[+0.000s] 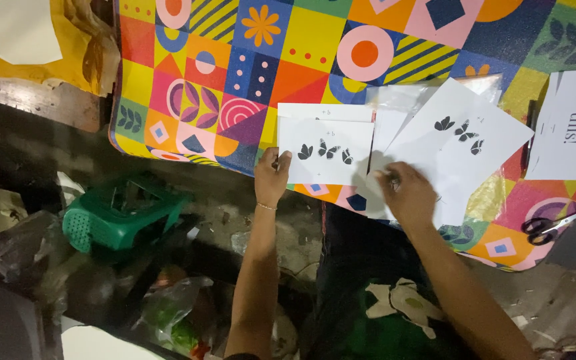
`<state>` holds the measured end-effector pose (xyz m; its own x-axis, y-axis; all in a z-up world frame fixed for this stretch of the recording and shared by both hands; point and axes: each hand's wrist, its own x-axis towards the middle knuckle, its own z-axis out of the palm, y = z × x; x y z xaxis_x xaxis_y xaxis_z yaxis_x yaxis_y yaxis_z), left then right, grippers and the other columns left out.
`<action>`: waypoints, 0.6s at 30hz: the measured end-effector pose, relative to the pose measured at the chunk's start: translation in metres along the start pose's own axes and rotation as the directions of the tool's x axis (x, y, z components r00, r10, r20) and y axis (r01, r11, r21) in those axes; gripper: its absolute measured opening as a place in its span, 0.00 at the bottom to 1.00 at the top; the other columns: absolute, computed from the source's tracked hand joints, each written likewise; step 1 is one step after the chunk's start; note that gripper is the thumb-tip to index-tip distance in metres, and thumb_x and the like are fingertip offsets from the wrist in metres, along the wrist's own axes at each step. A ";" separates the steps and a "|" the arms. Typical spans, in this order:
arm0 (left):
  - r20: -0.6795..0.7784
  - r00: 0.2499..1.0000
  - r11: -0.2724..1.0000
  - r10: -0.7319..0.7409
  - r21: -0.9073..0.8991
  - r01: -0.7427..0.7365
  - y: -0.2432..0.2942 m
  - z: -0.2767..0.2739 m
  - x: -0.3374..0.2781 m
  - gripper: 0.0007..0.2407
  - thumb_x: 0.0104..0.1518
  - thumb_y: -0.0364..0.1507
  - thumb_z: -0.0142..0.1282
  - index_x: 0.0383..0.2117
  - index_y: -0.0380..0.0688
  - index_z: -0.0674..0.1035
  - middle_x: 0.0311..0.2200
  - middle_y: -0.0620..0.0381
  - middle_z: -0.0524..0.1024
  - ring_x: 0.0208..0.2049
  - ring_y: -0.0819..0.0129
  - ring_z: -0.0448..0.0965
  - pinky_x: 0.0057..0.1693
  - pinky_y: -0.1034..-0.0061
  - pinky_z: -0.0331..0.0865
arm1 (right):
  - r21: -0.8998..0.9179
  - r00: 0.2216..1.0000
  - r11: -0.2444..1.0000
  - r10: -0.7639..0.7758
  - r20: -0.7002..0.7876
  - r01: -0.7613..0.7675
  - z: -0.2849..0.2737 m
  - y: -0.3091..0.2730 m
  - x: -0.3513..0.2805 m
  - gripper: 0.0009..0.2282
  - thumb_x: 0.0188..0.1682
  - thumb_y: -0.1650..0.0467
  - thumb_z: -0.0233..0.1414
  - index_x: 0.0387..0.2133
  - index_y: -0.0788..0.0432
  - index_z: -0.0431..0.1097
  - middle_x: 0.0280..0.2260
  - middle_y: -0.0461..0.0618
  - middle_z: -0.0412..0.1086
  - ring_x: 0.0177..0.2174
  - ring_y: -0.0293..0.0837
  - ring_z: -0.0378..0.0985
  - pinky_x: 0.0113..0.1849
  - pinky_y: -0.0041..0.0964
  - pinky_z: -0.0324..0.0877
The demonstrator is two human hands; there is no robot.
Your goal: Cutting out printed designs from paper using scissors and organizing the cutouts on a table.
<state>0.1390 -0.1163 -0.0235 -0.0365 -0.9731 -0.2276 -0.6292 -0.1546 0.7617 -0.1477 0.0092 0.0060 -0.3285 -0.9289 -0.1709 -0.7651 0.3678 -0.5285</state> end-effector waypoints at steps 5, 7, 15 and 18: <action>0.018 1.000 0.999 -0.025 0.035 0.024 0.007 -0.006 0.003 0.09 0.63 0.36 0.55 0.34 0.43 0.78 0.23 0.48 0.75 0.28 0.58 0.79 0.36 0.68 0.73 | -0.385 0.932 0.904 -0.287 -0.222 0.187 -0.025 0.032 -0.014 0.27 0.56 0.56 0.51 0.61 0.63 0.63 0.61 0.71 0.60 0.61 0.68 0.59 0.59 0.59 0.58; 0.029 1.000 0.999 -0.011 0.045 0.010 0.003 -0.004 0.004 0.10 0.64 0.37 0.55 0.34 0.43 0.79 0.23 0.47 0.75 0.28 0.58 0.80 0.36 0.68 0.73 | -0.448 0.905 0.870 -0.344 -0.250 0.207 -0.018 0.044 -0.019 0.32 0.61 0.51 0.41 0.66 0.67 0.62 0.64 0.76 0.56 0.65 0.73 0.52 0.61 0.60 0.50; 0.013 1.000 1.000 0.009 0.014 -0.009 0.032 -0.015 0.003 0.12 0.65 0.37 0.54 0.31 0.42 0.77 0.19 0.50 0.73 0.23 0.64 0.75 0.32 0.69 0.70 | -0.268 0.968 0.951 -0.201 -0.151 0.156 -0.004 0.057 -0.024 0.36 0.60 0.51 0.42 0.71 0.67 0.55 0.70 0.74 0.42 0.67 0.72 0.35 0.62 0.66 0.32; 0.013 1.000 0.999 0.014 -0.032 -0.013 0.019 -0.010 0.011 0.13 0.65 0.39 0.53 0.32 0.42 0.77 0.20 0.50 0.74 0.24 0.62 0.75 0.33 0.68 0.71 | -0.262 0.970 0.954 -0.189 -0.150 0.145 0.003 0.063 -0.024 0.36 0.59 0.51 0.44 0.71 0.67 0.55 0.71 0.74 0.41 0.67 0.72 0.33 0.62 0.66 0.30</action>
<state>0.1339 -0.1318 -0.0056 -0.0553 -0.9727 -0.2252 -0.6032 -0.1471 0.7839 -0.1867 0.0542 -0.0262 -0.2572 -0.9646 0.0587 -0.9229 0.2272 -0.3109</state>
